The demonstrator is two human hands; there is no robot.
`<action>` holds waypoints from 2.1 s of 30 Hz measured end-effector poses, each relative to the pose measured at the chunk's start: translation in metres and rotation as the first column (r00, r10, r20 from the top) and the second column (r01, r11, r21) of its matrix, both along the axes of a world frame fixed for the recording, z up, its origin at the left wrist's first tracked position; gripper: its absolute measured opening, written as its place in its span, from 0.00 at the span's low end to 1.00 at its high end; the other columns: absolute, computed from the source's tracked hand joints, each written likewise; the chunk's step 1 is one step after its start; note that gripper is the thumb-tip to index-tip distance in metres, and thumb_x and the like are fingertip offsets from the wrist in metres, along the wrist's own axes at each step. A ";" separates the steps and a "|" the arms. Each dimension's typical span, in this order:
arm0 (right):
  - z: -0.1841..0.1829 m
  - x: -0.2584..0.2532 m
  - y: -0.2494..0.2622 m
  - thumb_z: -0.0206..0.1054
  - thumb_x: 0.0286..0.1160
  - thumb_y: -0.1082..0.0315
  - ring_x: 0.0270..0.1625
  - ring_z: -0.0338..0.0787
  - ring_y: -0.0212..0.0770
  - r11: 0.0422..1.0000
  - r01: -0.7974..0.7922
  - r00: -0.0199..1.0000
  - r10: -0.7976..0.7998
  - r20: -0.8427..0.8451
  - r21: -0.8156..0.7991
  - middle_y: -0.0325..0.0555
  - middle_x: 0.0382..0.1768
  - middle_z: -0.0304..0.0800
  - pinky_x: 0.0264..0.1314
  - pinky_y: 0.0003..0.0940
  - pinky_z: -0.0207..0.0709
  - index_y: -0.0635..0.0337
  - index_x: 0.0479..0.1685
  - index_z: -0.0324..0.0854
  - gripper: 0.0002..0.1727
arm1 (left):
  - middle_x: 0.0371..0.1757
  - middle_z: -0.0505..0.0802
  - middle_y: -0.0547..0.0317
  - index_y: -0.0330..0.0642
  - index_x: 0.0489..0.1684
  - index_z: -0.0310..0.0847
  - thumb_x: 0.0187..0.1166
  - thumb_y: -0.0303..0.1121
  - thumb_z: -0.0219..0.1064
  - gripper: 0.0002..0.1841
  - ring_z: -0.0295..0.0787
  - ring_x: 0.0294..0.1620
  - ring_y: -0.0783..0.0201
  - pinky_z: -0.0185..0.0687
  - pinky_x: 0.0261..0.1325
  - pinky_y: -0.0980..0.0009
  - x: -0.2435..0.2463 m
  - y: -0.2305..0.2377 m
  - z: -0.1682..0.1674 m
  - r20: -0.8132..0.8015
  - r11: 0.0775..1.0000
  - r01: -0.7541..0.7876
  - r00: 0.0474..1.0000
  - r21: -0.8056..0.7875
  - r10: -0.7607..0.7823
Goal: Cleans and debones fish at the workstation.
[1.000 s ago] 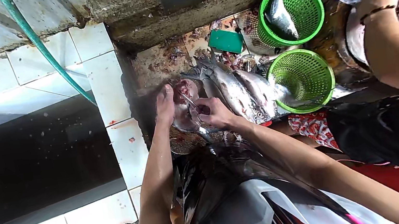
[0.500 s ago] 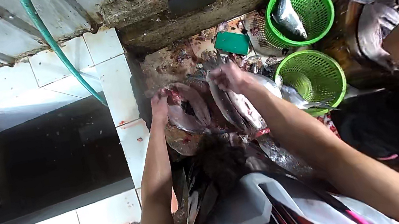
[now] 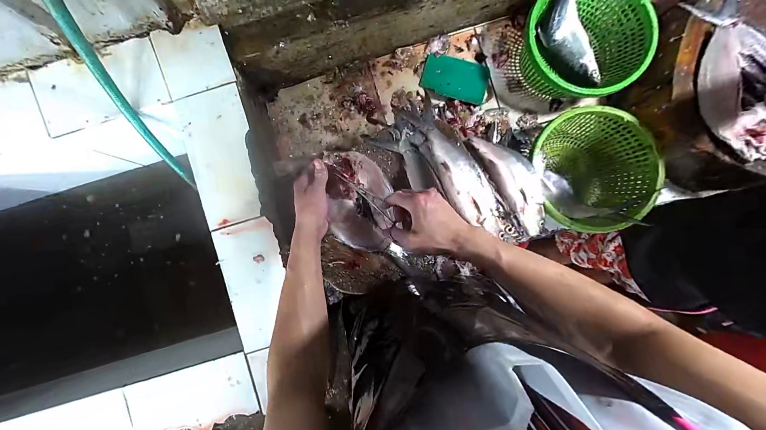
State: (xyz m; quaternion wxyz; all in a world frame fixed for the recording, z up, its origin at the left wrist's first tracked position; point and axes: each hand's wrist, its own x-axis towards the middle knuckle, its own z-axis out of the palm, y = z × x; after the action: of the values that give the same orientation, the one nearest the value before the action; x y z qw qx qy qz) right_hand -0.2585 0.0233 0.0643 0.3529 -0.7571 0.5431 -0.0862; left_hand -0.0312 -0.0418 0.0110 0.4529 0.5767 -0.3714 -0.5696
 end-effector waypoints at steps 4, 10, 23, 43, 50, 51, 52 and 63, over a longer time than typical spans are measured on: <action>0.009 -0.010 0.001 0.69 0.73 0.72 0.27 0.85 0.34 0.893 -0.049 0.781 -0.245 0.574 0.448 0.44 0.33 0.92 0.33 0.34 0.82 0.60 0.54 0.90 0.13 | 0.51 0.91 0.53 0.35 0.63 0.81 0.94 0.40 0.52 0.19 0.88 0.52 0.66 0.86 0.62 0.62 0.010 -0.001 -0.009 0.065 0.994 0.048 0.997 -0.097 -0.042; 0.047 -0.022 -0.027 0.62 0.74 0.70 0.29 0.84 0.32 0.895 0.165 0.486 -0.439 0.756 0.413 0.43 0.37 0.92 0.34 0.32 0.82 0.62 0.54 0.88 0.15 | 0.42 0.92 0.56 0.36 0.58 0.82 0.94 0.41 0.50 0.19 0.90 0.43 0.66 0.90 0.51 0.63 0.014 -0.001 -0.017 0.033 0.987 0.092 0.996 -0.134 -0.088; 0.006 0.009 0.029 0.61 0.84 0.69 0.31 0.88 0.37 0.705 -0.079 0.637 -0.508 0.580 0.705 0.50 0.39 0.93 0.39 0.34 0.87 0.68 0.55 0.88 0.14 | 0.62 0.92 0.51 0.41 0.69 0.81 0.88 0.48 0.61 0.22 0.89 0.63 0.57 0.86 0.66 0.53 0.018 0.053 -0.031 -0.252 0.928 -0.178 0.930 0.327 0.267; -0.016 0.013 0.046 0.73 0.77 0.67 0.23 0.83 0.32 0.679 0.023 0.779 -0.472 0.413 0.734 0.46 0.32 0.93 0.27 0.29 0.80 0.63 0.53 0.92 0.12 | 0.46 0.94 0.50 0.34 0.49 0.86 0.86 0.37 0.65 0.13 0.92 0.50 0.60 0.88 0.58 0.57 -0.008 0.044 -0.029 -0.154 0.892 -0.369 0.896 0.259 0.416; -0.005 -0.008 0.050 0.71 0.78 0.69 0.21 0.83 0.30 0.598 0.019 0.845 -0.438 0.307 0.801 0.45 0.32 0.95 0.26 0.25 0.79 0.65 0.48 0.93 0.09 | 0.54 0.94 0.49 0.33 0.56 0.86 0.86 0.39 0.65 0.16 0.90 0.58 0.60 0.85 0.66 0.58 -0.009 0.042 -0.034 -0.118 0.910 -0.364 0.913 0.198 0.390; -0.001 -0.014 0.048 0.71 0.79 0.69 0.22 0.83 0.30 0.616 0.001 0.862 -0.399 0.311 0.788 0.44 0.31 0.94 0.27 0.25 0.80 0.65 0.48 0.93 0.10 | 0.55 0.93 0.48 0.34 0.60 0.85 0.85 0.41 0.67 0.18 0.89 0.58 0.60 0.84 0.66 0.58 -0.013 0.044 -0.031 0.001 0.906 -0.383 0.921 0.178 0.389; 0.002 -0.020 0.048 0.71 0.78 0.67 0.22 0.84 0.30 0.661 -0.007 0.885 -0.344 0.312 0.750 0.43 0.31 0.95 0.27 0.26 0.81 0.63 0.48 0.93 0.10 | 0.57 0.91 0.45 0.34 0.66 0.80 0.83 0.43 0.69 0.23 0.88 0.60 0.58 0.83 0.66 0.57 -0.019 0.049 -0.028 0.151 0.912 -0.386 0.918 0.141 0.366; -0.007 -0.042 0.066 0.75 0.63 0.50 0.31 0.87 0.29 0.962 -0.024 0.974 -0.039 0.222 0.273 0.35 0.32 0.93 0.39 0.39 0.84 0.51 0.57 0.92 0.23 | 0.53 0.91 0.46 0.39 0.63 0.82 0.90 0.61 0.48 0.32 0.89 0.55 0.55 0.86 0.60 0.50 -0.045 0.029 -0.009 -0.021 0.802 -0.482 0.853 0.352 0.522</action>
State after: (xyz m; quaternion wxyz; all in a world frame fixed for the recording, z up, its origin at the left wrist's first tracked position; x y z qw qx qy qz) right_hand -0.3007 0.0897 0.0571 0.5133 -0.6842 0.5089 -0.0969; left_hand -0.0762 -0.0125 0.0015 0.5040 0.6882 -0.0762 -0.5162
